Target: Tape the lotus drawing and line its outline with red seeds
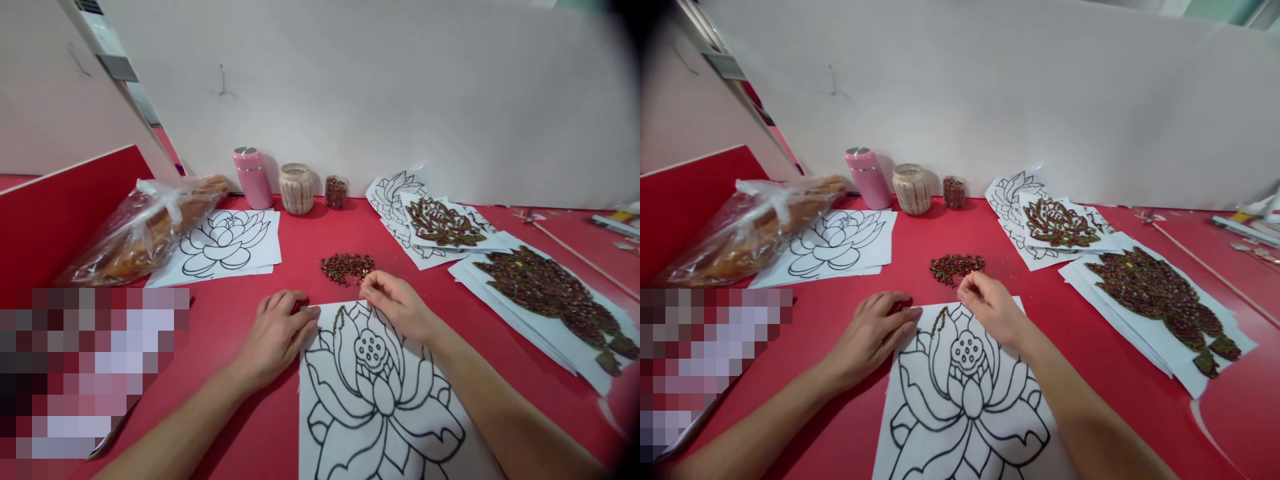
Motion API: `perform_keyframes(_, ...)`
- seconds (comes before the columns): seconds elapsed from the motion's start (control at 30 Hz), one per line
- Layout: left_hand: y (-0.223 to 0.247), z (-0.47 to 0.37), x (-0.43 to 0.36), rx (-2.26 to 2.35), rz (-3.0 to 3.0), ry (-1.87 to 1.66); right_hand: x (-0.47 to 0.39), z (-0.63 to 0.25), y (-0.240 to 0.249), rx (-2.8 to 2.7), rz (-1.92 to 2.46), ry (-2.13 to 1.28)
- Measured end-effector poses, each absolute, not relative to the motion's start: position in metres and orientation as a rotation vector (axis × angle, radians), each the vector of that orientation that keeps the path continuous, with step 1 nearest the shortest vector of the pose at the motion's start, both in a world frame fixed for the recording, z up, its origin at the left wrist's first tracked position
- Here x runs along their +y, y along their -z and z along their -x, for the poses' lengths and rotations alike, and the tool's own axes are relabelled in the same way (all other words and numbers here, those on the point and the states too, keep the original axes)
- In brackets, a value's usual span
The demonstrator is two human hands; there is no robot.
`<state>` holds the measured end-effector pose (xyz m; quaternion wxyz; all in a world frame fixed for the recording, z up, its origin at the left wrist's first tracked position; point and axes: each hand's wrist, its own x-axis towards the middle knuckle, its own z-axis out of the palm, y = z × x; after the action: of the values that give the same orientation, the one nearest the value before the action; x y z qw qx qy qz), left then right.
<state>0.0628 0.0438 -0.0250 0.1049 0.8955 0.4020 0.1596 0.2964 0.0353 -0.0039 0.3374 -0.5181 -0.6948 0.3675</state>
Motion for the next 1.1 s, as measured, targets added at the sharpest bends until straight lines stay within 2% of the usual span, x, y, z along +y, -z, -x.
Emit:
perform_keyframes(0.37, 0.03, -0.066, 0.046, 1.252, -2.696, -0.455, 0.013, -0.27, 0.0, -2.309, 1.274, -0.648)
perform_keyframes(1.1, 0.029, -0.067, 0.045, 1.261, -2.654, -0.465, 0.012, -0.26, 0.006, -2.453, 1.33, -0.42)
